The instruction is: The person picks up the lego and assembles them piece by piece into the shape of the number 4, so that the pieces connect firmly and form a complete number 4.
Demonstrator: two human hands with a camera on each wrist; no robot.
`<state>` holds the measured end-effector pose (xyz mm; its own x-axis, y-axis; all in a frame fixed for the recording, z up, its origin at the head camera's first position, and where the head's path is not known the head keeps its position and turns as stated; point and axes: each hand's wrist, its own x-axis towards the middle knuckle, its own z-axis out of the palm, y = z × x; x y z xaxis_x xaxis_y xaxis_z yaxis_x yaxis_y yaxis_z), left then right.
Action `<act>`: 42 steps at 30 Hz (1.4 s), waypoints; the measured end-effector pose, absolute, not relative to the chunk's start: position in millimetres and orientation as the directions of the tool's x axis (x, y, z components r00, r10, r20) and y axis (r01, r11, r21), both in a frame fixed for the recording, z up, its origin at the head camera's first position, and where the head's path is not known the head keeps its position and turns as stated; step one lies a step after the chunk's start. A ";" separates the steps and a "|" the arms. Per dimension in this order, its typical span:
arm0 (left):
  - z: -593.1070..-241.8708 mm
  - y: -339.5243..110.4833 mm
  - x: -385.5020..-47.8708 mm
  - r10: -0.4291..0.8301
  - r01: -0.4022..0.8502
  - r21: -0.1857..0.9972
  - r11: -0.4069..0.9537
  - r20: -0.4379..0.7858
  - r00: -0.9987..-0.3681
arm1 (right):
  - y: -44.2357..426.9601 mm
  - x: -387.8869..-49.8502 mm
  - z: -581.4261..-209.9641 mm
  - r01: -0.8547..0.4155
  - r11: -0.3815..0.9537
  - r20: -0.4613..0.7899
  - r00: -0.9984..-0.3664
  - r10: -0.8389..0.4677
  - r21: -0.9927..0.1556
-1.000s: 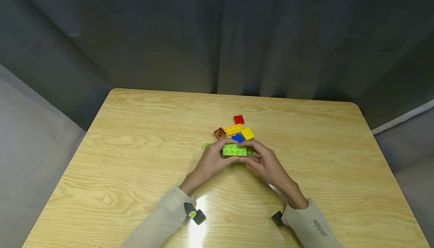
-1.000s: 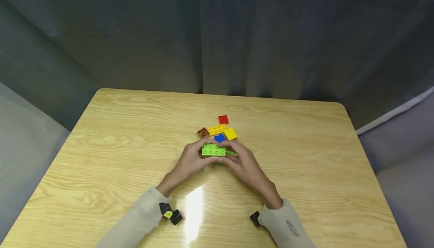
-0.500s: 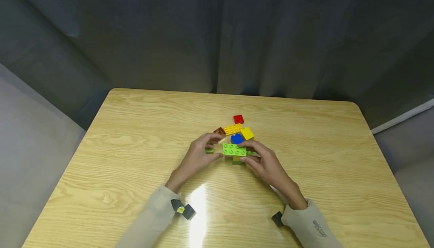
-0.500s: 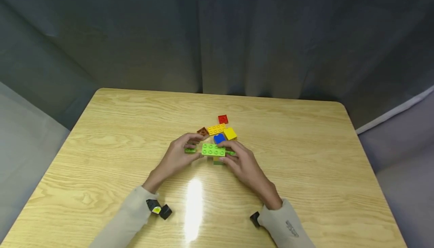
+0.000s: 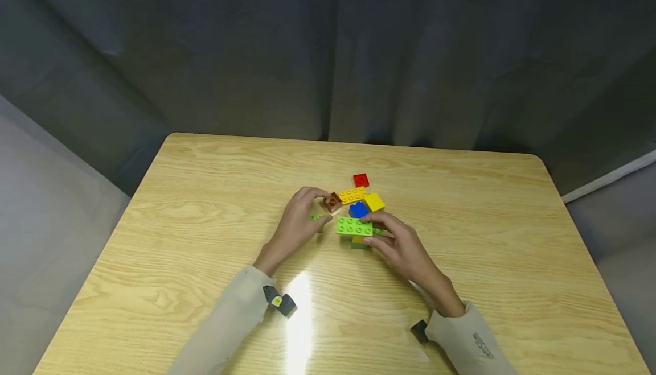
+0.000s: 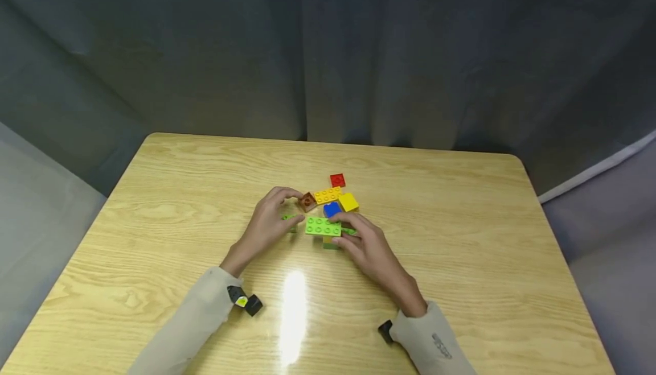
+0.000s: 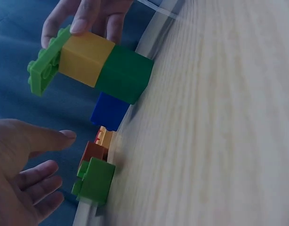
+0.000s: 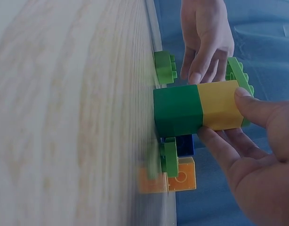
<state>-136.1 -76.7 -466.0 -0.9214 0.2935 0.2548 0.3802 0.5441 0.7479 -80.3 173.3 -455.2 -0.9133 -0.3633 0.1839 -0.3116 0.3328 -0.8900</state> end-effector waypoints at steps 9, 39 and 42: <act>-469.1 -73.9 -141.9 0.304 0.354 0.739 0.573 0.209 -0.930 | 168.0 -80.5 -454.9 -0.313 0.312 0.188 -0.909 -0.372 -0.897; -473.7 -22.8 -126.3 0.612 0.677 0.238 0.696 0.296 -0.733 | 205.6 -69.7 -448.5 -0.266 0.280 0.134 -0.900 -0.414 -0.923; -474.8 -22.8 -125.1 0.607 0.656 0.204 0.726 0.259 -0.752 | 206.0 -69.6 -449.5 -0.264 0.276 0.133 -0.899 -0.416 -0.924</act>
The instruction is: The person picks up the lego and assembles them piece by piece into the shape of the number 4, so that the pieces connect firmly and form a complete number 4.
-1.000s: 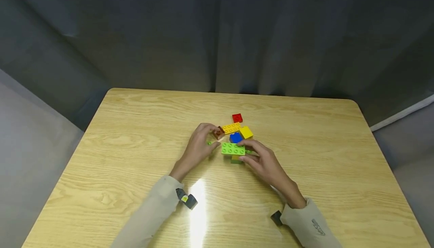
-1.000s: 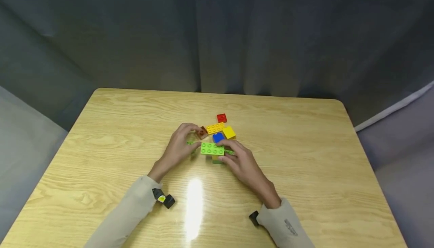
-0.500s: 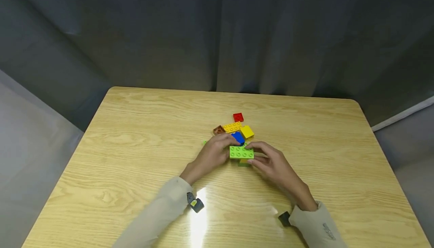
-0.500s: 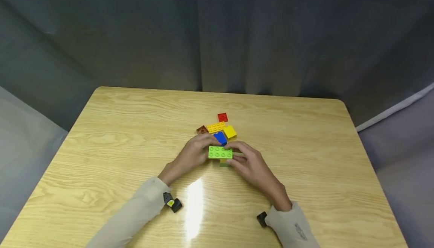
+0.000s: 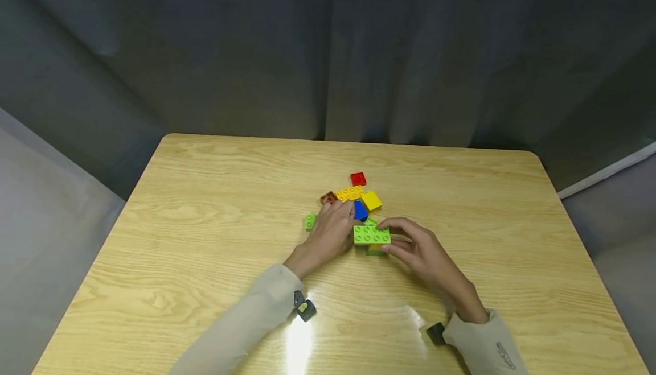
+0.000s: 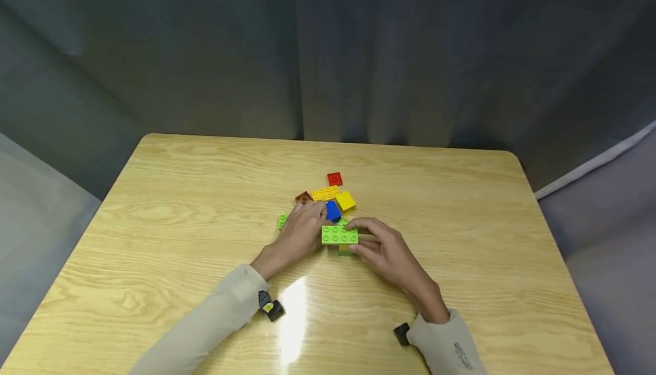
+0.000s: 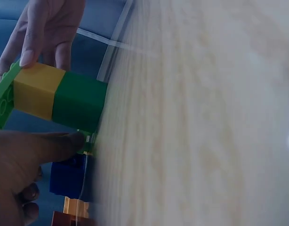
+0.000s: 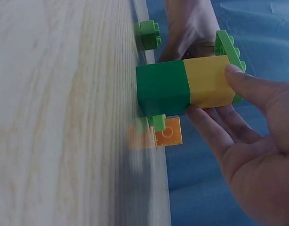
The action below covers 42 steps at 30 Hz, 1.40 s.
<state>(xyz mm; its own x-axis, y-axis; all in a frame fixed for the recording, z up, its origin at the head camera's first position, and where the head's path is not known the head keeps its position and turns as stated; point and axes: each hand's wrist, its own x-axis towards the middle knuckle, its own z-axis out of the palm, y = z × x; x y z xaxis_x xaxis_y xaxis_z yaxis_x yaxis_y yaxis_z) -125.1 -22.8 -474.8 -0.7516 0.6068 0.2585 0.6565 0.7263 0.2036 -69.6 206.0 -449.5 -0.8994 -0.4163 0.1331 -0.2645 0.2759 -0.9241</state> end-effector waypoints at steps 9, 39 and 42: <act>-478.8 -28.8 -121.5 0.630 0.696 0.179 0.695 0.314 -0.710 | 207.2 -70.0 -448.6 -0.263 0.285 0.130 -0.902 -0.411 -0.922; -468.4 -57.0 -107.7 0.600 -0.170 0.984 0.051 -0.166 -0.783 | 204.6 -69.4 -452.5 -0.287 0.289 0.158 -0.903 -0.398 -0.913; -468.3 -56.2 -107.6 0.591 -0.194 0.979 0.060 -0.192 -0.783 | 203.8 -68.8 -451.5 -0.273 0.296 0.144 -0.908 -0.393 -0.915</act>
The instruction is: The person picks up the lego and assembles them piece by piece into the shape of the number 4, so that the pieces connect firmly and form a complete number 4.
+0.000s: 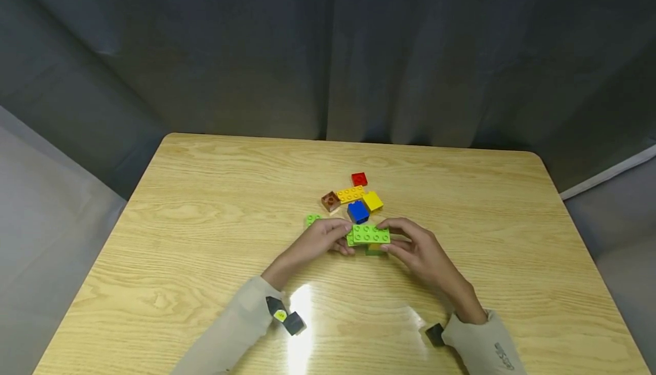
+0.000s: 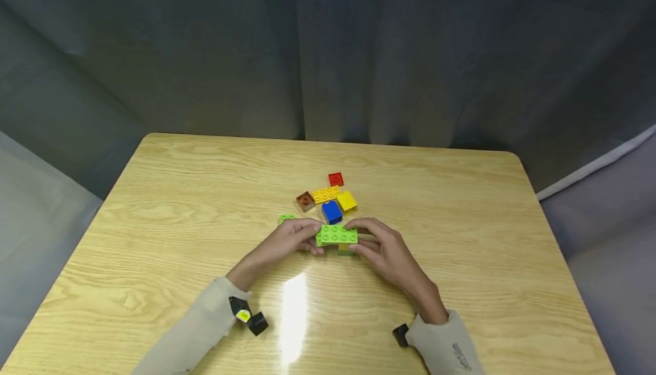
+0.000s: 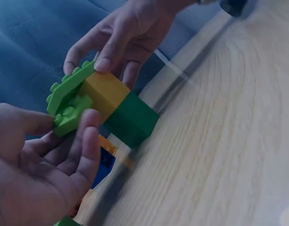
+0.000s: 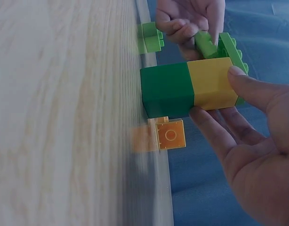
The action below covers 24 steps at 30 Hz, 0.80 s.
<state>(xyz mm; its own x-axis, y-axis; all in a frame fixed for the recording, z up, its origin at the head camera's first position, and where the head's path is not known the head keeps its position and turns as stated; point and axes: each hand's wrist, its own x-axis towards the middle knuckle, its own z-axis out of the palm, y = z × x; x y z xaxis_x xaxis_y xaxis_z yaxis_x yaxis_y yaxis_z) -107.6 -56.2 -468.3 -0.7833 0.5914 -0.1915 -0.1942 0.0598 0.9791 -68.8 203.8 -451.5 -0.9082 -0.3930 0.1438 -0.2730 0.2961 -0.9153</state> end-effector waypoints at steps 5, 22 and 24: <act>-468.8 -55.1 -108.1 0.564 -0.246 0.969 0.034 -0.222 -0.795 | 203.0 -68.2 -450.1 -0.250 0.299 0.121 -0.912 -0.391 -0.921; -469.3 -55.6 -106.1 0.483 -0.232 0.972 0.043 -0.224 -0.846 | 201.9 -67.6 -449.6 -0.254 0.305 0.123 -0.913 -0.390 -0.918; -470.1 -56.1 -105.5 0.481 -0.226 0.973 0.043 -0.218 -0.849 | 201.6 -67.5 -449.7 -0.252 0.306 0.121 -0.913 -0.390 -0.918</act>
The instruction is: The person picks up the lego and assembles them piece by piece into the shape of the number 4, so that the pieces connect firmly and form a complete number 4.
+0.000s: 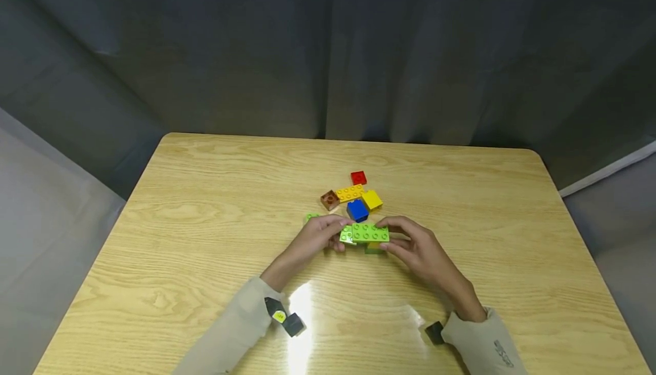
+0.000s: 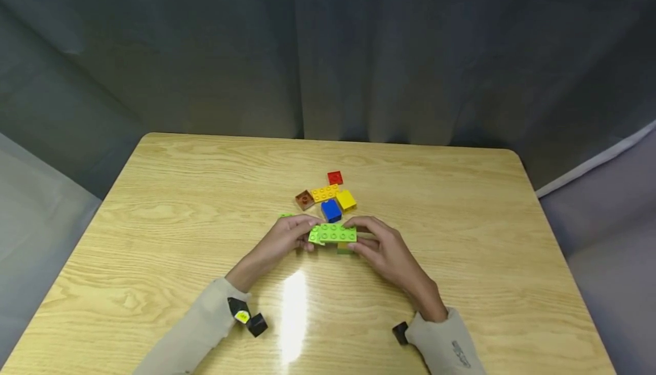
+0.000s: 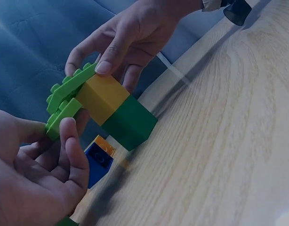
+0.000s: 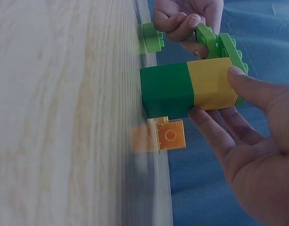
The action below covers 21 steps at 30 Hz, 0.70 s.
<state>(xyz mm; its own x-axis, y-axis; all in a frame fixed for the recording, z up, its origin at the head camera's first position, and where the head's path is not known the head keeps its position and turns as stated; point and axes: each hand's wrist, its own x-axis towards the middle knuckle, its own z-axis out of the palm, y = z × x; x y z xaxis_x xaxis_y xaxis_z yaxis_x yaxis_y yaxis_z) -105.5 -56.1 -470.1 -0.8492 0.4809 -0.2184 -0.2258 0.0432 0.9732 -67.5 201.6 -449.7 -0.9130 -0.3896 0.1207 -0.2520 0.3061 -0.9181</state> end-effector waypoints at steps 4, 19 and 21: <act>-473.4 -56.9 -104.1 0.440 -0.130 0.976 0.175 -0.195 -0.877 | 202.5 -66.9 -449.5 -0.240 0.318 0.107 -0.918 -0.382 -0.917; -475.1 -50.3 -99.9 0.381 0.396 0.592 0.702 0.157 -0.911 | 203.5 -66.9 -451.3 -0.249 0.312 0.118 -0.916 -0.384 -0.917; -473.5 -48.8 -103.5 0.377 0.421 0.570 0.706 0.201 -0.904 | 203.7 -66.9 -451.5 -0.259 0.315 0.127 -0.915 -0.383 -0.913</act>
